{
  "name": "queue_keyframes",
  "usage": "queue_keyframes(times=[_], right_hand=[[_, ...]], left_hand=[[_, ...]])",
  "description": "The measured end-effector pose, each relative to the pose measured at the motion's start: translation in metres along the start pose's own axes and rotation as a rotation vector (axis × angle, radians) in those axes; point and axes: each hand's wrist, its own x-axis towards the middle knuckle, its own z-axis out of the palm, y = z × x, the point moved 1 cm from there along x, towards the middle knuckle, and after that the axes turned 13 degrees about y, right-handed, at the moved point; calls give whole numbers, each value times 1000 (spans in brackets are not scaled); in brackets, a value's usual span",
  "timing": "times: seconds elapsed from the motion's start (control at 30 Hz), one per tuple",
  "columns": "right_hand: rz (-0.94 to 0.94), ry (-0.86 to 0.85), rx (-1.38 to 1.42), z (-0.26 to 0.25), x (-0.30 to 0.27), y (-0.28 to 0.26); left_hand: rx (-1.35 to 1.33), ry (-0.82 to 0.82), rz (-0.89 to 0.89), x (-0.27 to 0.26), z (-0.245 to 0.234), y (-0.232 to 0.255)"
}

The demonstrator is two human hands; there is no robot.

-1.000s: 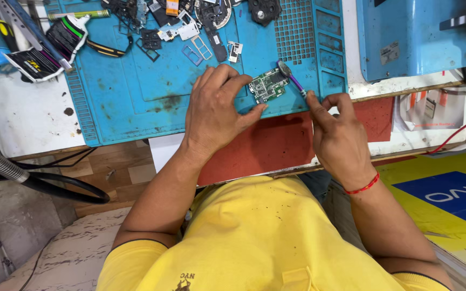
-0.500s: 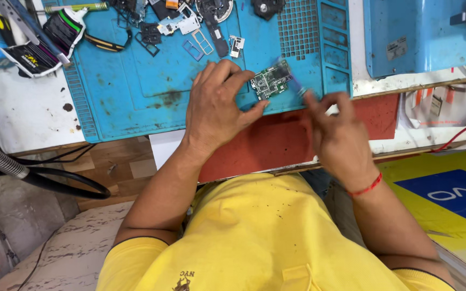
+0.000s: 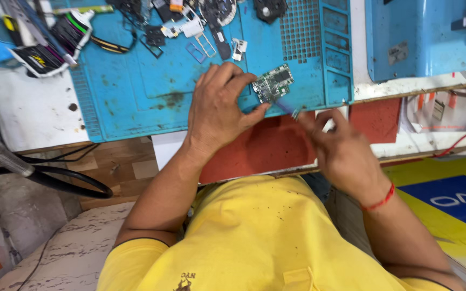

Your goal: The person uses a hot air gun to heat a small circuit board, then uses a toothbrush to scrub the board's surface. The person continues to scrub the board with the toothbrush while holding it with the other hand.

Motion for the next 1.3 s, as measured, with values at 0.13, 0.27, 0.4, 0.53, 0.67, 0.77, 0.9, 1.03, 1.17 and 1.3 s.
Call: queue_keyframes(times=[0.13,0.27,0.4,0.53,0.67,0.77,0.9,1.03,1.17,1.3], right_hand=[[123,60,-54,-8,-6,-4],[76,40,-50,-13,22,-22],[79,109,6,-9,29,-18],[141,19,-73,-11,27,-13],[139,38,-96,-3,14,-18],[150,30,-124,-7,20,-19],[124,111,-118,-2,14,-20],[77,61,-144,10,4,-8],[32,58,-111,10,0,-8],[57,21,-65,3,-1,-10]], left_hand=[[2,-3,-6,0,2,4],[16,17,5,5,-5,3],[16,21,18,-3,0,7],[4,14,-2,9,-1,5],[30,14,9,-3,-3,9],[26,13,26,8,0,8],[8,15,41,1,-2,5],[34,18,29,8,2,8],[52,14,24,3,-3,8],[28,-2,9,7,0,9]])
